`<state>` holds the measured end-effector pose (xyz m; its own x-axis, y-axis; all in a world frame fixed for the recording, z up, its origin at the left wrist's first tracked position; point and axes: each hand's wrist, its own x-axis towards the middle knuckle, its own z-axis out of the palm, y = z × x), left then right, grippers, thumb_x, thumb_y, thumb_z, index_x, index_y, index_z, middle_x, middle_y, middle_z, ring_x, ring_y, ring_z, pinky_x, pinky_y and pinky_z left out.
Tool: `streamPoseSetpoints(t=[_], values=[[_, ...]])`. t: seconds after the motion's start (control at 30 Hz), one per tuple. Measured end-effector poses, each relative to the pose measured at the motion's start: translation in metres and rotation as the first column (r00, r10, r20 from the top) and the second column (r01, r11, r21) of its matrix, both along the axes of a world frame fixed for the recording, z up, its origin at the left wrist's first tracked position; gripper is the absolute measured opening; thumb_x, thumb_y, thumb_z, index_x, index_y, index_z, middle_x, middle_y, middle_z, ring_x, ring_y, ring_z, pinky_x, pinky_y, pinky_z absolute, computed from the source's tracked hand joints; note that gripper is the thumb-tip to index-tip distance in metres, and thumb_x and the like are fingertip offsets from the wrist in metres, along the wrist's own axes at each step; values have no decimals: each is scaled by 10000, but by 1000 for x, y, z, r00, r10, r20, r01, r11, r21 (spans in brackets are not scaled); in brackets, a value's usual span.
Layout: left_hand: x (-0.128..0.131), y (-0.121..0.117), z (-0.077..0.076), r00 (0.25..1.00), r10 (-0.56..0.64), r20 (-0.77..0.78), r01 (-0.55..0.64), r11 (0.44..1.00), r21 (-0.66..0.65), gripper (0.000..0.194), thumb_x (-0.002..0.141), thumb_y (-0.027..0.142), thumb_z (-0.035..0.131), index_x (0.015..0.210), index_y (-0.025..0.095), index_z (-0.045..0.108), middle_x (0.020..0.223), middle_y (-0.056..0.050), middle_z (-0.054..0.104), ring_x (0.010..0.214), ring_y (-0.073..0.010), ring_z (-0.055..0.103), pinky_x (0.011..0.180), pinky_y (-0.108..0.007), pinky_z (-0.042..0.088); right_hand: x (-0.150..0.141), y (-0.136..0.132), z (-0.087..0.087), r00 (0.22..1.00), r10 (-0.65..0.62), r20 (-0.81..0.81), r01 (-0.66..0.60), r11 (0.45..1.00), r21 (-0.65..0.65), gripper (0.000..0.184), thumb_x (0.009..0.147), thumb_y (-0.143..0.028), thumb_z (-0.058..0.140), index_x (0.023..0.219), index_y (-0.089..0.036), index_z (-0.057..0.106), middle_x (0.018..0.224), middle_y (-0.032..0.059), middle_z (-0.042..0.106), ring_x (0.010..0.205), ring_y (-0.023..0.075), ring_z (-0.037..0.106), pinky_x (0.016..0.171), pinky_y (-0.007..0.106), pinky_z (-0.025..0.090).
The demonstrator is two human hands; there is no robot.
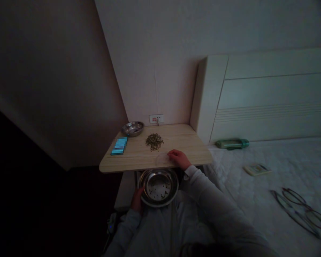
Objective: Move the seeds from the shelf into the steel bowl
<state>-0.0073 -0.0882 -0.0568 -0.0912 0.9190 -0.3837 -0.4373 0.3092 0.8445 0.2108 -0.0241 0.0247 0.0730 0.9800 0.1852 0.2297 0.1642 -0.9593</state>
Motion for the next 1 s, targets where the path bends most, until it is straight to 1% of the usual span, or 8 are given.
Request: streamPoseSetpoints(t=[0.07,0.17,0.23,0.47,0.7,0.83,0.93,1.0], values=[[-1,0,-2,1000,-17,9,17,1000,-14,179,542,287,613,641,138,621,654,-41,631,702,-184,587,689,-315,434,-6,2,1,1000,-29,-13,29,1000,8,167,631,-318,498,652,-162,552,535,-21,537,561,114,494,613,246,376],[-1,1,-2,1000,20,-1,-20,1000,-12,175,527,284,620,630,143,607,670,-32,633,716,-177,584,703,-311,428,-16,6,-1,999,-39,-32,40,999,28,152,636,-305,486,641,-167,549,543,-22,540,576,114,497,623,246,376],[0,1,-2,1000,10,9,-10,1000,-7,175,533,287,615,638,147,604,676,-32,634,740,-185,585,716,-320,425,-20,6,-3,998,-44,-42,45,999,30,141,632,-296,490,645,-170,553,540,-27,539,572,113,494,627,247,373],[-1,2,-2,999,-1,-43,1,1000,9,154,537,273,609,631,150,613,687,-46,633,811,-208,576,752,-327,413,-7,0,-4,983,-81,-167,90,995,49,121,612,-286,496,617,-174,541,514,-45,517,548,103,476,619,240,366],[-1,-1,2,997,18,-74,-14,998,53,151,525,265,608,619,147,607,682,-28,633,783,-192,578,762,-318,410,-11,-2,-6,984,-91,-152,101,993,61,112,606,-275,479,616,-174,526,487,-50,490,525,99,457,586,235,357],[-1,-1,5,999,9,-54,-8,1000,5,146,537,274,591,606,148,614,652,-33,630,736,-194,582,741,-328,422,-10,-1,-1,982,-107,-155,116,992,45,135,612,-304,479,627,-174,512,502,-48,489,522,98,451,562,230,355],[-1,-2,9,992,28,-124,-23,999,43,70,542,214,576,556,159,615,644,-32,625,762,-193,578,775,-310,411,2,-1,5,984,-120,-133,122,993,4,181,635,-348,468,688,-178,500,540,-37,519,494,101,446,512,232,350],[-2,-3,12,987,48,-152,-41,998,52,54,545,182,563,510,171,604,619,-28,615,792,-199,577,799,-305,404,18,-4,9,983,-179,-42,181,983,41,195,652,-347,464,737,-176,504,594,-15,551,540,116,491,542,244,374]])
